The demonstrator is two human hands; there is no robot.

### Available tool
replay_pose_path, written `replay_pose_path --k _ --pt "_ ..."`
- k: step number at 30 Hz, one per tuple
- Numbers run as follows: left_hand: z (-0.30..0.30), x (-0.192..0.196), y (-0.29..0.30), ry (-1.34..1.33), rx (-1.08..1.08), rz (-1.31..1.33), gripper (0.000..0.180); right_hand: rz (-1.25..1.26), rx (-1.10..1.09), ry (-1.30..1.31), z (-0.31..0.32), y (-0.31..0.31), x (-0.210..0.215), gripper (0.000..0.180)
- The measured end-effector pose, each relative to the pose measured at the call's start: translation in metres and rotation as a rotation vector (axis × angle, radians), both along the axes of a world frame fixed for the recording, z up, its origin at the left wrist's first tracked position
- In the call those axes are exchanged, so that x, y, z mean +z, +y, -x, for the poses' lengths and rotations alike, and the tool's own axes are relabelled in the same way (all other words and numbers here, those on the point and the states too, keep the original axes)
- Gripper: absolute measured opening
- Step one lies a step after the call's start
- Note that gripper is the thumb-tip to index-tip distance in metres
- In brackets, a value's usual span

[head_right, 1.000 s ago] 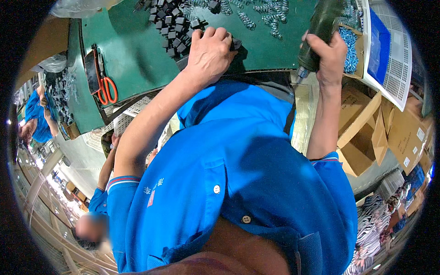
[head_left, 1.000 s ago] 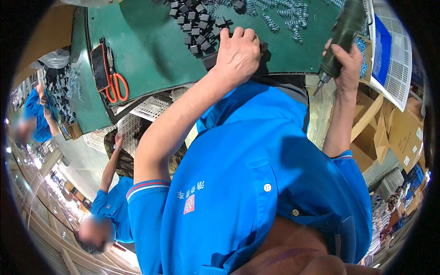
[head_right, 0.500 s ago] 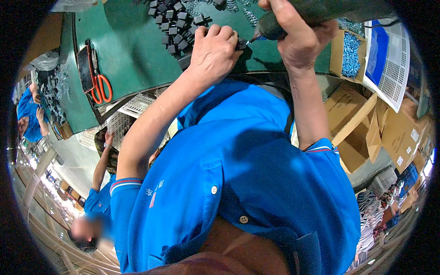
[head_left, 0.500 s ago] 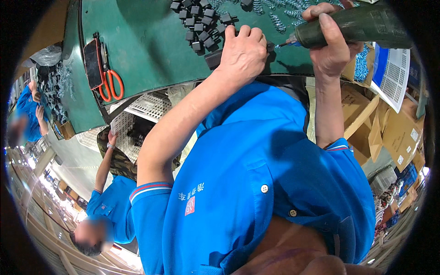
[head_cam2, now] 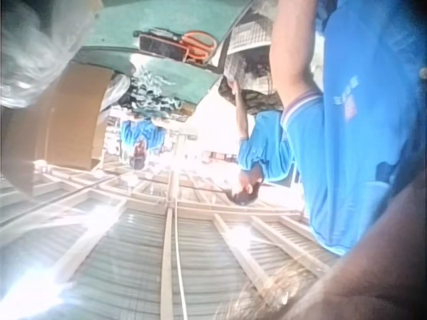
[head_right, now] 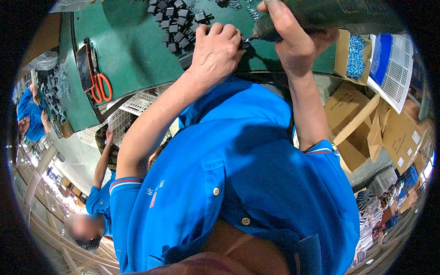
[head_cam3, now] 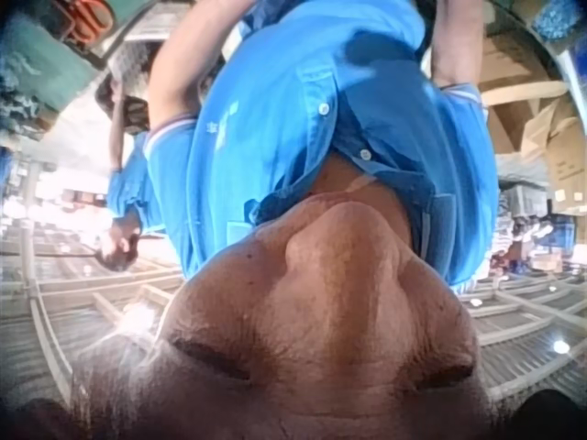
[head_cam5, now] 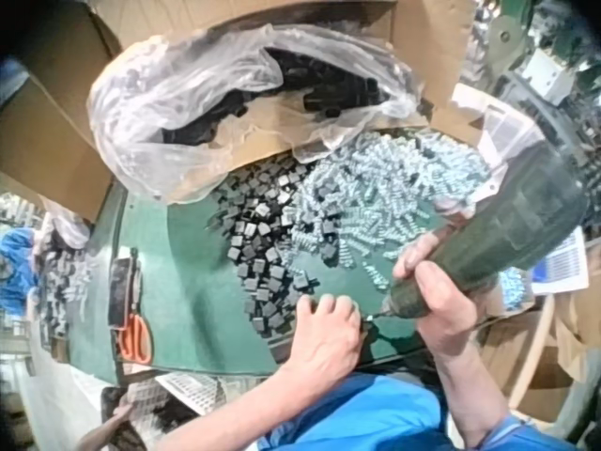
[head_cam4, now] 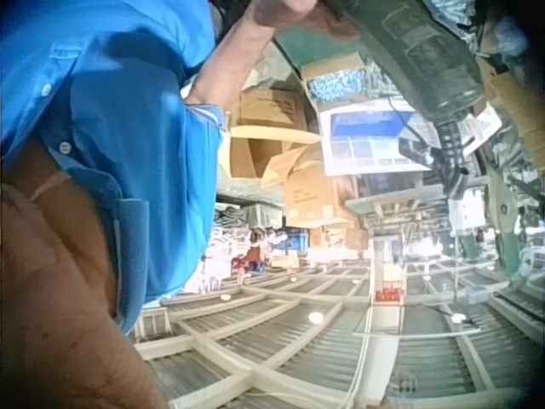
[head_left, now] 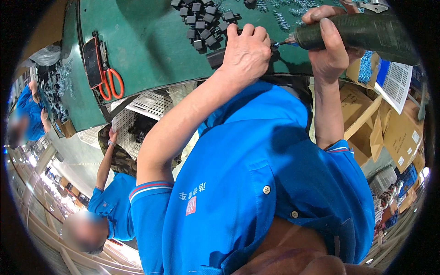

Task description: The person assembles small electronic components by inserting a coiled wire into a black plastic housing and securing it with a power screwdriver. They repeat this process for multiple units on a green workbench.

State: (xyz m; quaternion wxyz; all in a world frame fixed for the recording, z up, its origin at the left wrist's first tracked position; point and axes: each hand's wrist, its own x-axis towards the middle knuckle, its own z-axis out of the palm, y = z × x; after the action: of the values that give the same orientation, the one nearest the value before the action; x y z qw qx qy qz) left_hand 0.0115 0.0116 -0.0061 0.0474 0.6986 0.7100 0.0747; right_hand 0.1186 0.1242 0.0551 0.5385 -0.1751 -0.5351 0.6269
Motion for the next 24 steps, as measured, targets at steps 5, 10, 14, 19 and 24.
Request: replay_pose_path --k 5,10,14,19,24 --pt "-0.001 -0.001 0.000 -0.007 0.001 0.007 0.032 0.057 -0.065 0.058 0.001 -0.001 -0.014 0.062" --pt "-0.001 0.000 0.000 0.001 0.000 0.001 0.031 -0.046 -0.034 0.087 0.001 0.002 -0.016 0.066" --pt "-0.001 0.000 0.001 0.002 -0.002 0.016 0.031 -0.057 -0.039 0.099 0.001 -0.001 -0.011 0.067" --pt "-0.002 0.001 0.000 -0.011 0.003 0.019 0.031 -0.061 -0.121 0.045 0.004 -0.003 -0.005 0.067" --pt "-0.002 -0.001 0.001 -0.013 0.005 0.000 0.031 -0.169 -0.047 0.105 0.005 -0.001 -0.027 0.065"
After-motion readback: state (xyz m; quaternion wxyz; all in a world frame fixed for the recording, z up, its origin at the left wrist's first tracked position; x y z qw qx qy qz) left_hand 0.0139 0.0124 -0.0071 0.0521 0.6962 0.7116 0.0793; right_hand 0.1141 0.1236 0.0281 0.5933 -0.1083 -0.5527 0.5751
